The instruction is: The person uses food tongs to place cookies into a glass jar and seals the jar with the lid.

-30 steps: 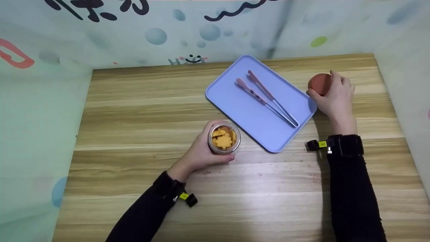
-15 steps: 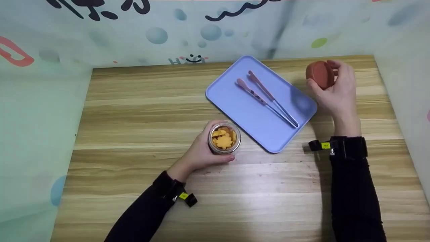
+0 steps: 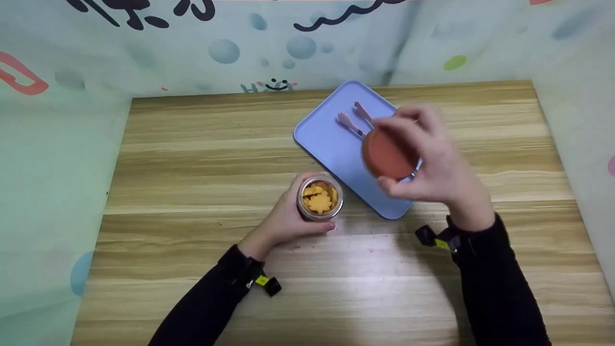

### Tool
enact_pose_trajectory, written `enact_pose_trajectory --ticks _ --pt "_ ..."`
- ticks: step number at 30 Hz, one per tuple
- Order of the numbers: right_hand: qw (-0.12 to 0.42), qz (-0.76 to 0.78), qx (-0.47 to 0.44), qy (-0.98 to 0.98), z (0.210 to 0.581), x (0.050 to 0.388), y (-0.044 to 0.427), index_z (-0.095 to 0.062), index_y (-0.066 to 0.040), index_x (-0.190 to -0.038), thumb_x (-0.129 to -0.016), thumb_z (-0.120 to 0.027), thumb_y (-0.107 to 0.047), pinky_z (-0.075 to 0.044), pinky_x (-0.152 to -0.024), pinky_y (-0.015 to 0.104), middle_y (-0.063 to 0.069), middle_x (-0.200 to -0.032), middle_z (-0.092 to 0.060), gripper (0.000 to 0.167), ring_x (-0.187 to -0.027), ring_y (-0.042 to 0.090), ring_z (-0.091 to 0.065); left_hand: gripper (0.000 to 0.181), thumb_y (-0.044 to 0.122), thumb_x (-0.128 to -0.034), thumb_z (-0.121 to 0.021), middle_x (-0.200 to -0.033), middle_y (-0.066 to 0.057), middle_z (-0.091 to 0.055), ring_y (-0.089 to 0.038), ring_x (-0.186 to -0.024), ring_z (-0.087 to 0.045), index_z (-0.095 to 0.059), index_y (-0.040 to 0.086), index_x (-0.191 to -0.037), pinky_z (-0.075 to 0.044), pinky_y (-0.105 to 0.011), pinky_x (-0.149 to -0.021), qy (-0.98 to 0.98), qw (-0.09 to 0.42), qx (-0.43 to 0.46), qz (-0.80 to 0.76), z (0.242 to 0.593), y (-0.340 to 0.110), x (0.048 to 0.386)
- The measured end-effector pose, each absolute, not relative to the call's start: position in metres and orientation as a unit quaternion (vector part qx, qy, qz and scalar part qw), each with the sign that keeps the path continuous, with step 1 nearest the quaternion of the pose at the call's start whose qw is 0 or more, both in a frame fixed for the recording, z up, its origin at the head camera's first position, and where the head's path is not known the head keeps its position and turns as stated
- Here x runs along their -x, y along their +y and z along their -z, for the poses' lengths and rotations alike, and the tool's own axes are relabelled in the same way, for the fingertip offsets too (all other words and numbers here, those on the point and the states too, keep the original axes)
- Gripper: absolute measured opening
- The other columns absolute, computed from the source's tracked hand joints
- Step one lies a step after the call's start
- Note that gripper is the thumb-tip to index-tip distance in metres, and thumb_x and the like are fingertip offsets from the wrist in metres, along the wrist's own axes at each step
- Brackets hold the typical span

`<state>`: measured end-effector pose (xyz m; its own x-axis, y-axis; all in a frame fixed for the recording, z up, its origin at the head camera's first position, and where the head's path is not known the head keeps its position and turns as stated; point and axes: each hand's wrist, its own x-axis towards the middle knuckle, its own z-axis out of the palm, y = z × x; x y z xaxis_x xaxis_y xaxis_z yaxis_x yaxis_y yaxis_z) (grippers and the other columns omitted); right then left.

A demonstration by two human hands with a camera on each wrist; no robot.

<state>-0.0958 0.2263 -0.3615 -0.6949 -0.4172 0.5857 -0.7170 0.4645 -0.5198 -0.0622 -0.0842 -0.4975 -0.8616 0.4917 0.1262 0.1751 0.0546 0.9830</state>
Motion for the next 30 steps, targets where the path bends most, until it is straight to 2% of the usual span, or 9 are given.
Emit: enact_pose_trajectory --ticks 5,10,13,21,25,30 --pt "0.150 -0.375 -0.411 -0.817 0.367 0.083 0.201 -0.069 -0.012 -0.145 -0.073 -0.089 -0.044 -0.048 -0.103 0.034 0.022 -0.133 -0.056 0.081 -0.123 0.031 -0.055 0.100 0.021 -0.0748 -0.104 -0.149 -0.001 -0.062 -0.022 -0.138 -0.060 -0.045 0.019 -0.156 -0.045 -0.043 -0.123 0.709 0.124 -0.243 -0.650 0.499 -0.084 0.063" --pt "0.133 -0.357 -0.463 -0.800 0.376 0.078 0.184 -0.065 -0.010 -0.148 -0.082 -0.090 -0.052 -0.048 -0.107 0.041 0.021 -0.133 -0.056 0.083 -0.125 0.034 -0.054 0.100 0.018 -0.0771 -0.102 -0.150 -0.003 -0.060 -0.022 -0.137 -0.060 -0.043 0.018 -0.158 -0.049 -0.043 -0.119 0.704 0.128 -0.248 -0.654 0.499 -0.084 0.063" --pt "0.129 -0.347 -0.480 -0.795 0.381 0.077 0.176 -0.063 -0.010 -0.151 -0.084 -0.090 -0.052 -0.048 -0.108 0.044 0.020 -0.134 -0.057 0.083 -0.124 0.034 -0.054 0.101 0.017 -0.0771 -0.101 -0.150 -0.003 -0.060 -0.022 -0.136 -0.059 -0.042 0.016 -0.159 -0.049 -0.043 -0.119 0.711 0.119 -0.249 -0.646 0.500 -0.084 0.063" --pt "0.096 -0.348 -0.503 -0.785 0.390 0.074 0.162 -0.060 -0.012 -0.154 -0.088 -0.088 -0.046 -0.050 -0.109 0.045 0.016 -0.142 -0.058 0.079 -0.129 0.032 -0.055 0.103 0.018 -0.0760 -0.102 -0.152 -0.003 -0.059 -0.021 -0.141 -0.057 -0.041 0.013 -0.159 -0.044 -0.043 -0.123 0.724 0.102 -0.257 -0.632 0.501 -0.086 0.064" --pt "0.071 -0.339 -0.503 -0.792 0.394 0.074 0.158 -0.057 -0.014 -0.157 -0.088 -0.091 -0.040 -0.051 -0.108 0.047 0.014 -0.146 -0.057 0.082 -0.131 0.030 -0.053 0.103 0.018 -0.0763 -0.102 -0.154 -0.003 -0.057 -0.021 -0.143 -0.055 -0.041 0.012 -0.159 -0.043 -0.044 -0.124 0.722 0.097 -0.262 -0.633 0.502 -0.086 0.064" --pt "0.040 -0.321 -0.486 -0.812 0.397 0.073 0.158 -0.051 -0.017 -0.162 -0.090 -0.089 -0.041 -0.050 -0.111 0.044 0.011 -0.151 -0.054 0.084 -0.136 0.026 -0.050 0.107 0.019 -0.0763 -0.103 -0.157 -0.002 -0.055 -0.020 -0.145 -0.053 -0.038 0.012 -0.162 -0.041 -0.042 -0.125 0.724 0.097 -0.263 -0.630 0.501 -0.085 0.064"
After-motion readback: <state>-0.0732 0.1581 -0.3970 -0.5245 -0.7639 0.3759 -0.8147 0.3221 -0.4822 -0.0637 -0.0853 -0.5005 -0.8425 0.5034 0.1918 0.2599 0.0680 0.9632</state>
